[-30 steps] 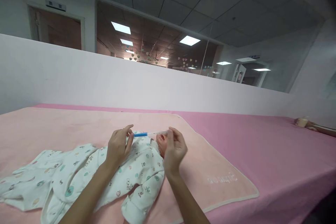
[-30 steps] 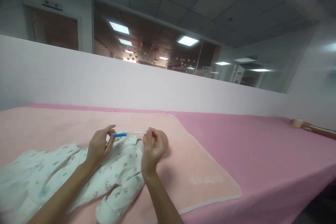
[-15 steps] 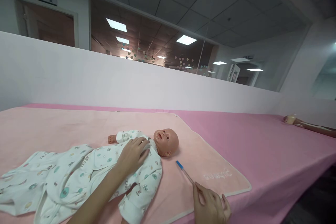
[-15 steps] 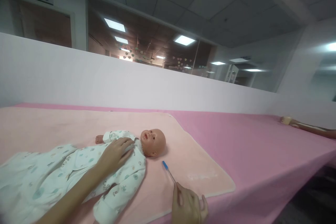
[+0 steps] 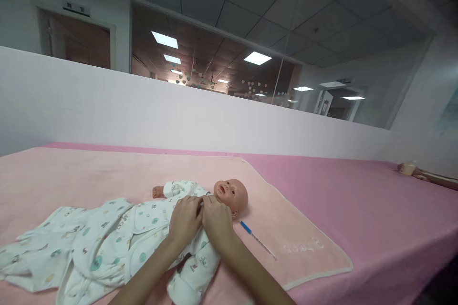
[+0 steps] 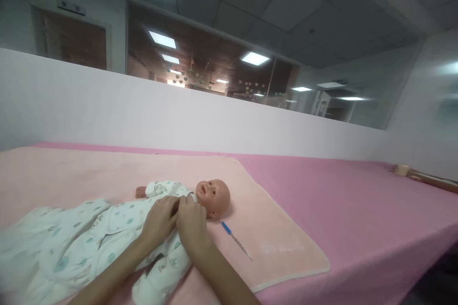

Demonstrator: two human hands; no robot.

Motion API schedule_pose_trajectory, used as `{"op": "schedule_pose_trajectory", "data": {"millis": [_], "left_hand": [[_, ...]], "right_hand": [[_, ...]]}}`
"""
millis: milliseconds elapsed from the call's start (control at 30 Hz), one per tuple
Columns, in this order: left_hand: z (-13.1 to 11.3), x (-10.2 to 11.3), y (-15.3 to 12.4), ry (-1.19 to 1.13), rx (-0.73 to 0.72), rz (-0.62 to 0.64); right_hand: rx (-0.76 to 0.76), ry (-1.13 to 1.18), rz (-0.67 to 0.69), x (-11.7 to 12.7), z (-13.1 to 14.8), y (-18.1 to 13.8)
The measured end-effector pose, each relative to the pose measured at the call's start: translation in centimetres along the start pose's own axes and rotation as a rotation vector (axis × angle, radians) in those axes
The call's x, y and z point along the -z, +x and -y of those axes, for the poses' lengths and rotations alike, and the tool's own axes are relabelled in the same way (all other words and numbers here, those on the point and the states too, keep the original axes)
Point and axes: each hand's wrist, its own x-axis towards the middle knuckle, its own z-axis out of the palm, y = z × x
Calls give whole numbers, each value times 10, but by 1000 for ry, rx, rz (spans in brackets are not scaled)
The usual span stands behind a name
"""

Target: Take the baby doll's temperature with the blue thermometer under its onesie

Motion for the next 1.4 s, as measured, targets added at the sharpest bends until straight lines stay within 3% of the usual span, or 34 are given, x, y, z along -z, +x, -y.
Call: {"op": "schedule_pose_trajectory", "data": {"millis": [133, 300, 767, 967, 1400], "left_hand": [[0, 2, 1, -31, 30, 14], [0, 0, 1, -39, 26, -26], [6, -2, 3, -2, 18, 10], [6, -1, 2, -31, 20, 0], [4, -4, 4, 61, 20, 13]], "right_hand": [[-34, 103, 28, -14, -8, 11], [-49, 330, -70, -23, -19, 4], [-12, 708, -287, -36, -17, 4], [-11, 760, -323, -41, -18, 5], [-56, 713, -252, -40, -18, 5]]}}
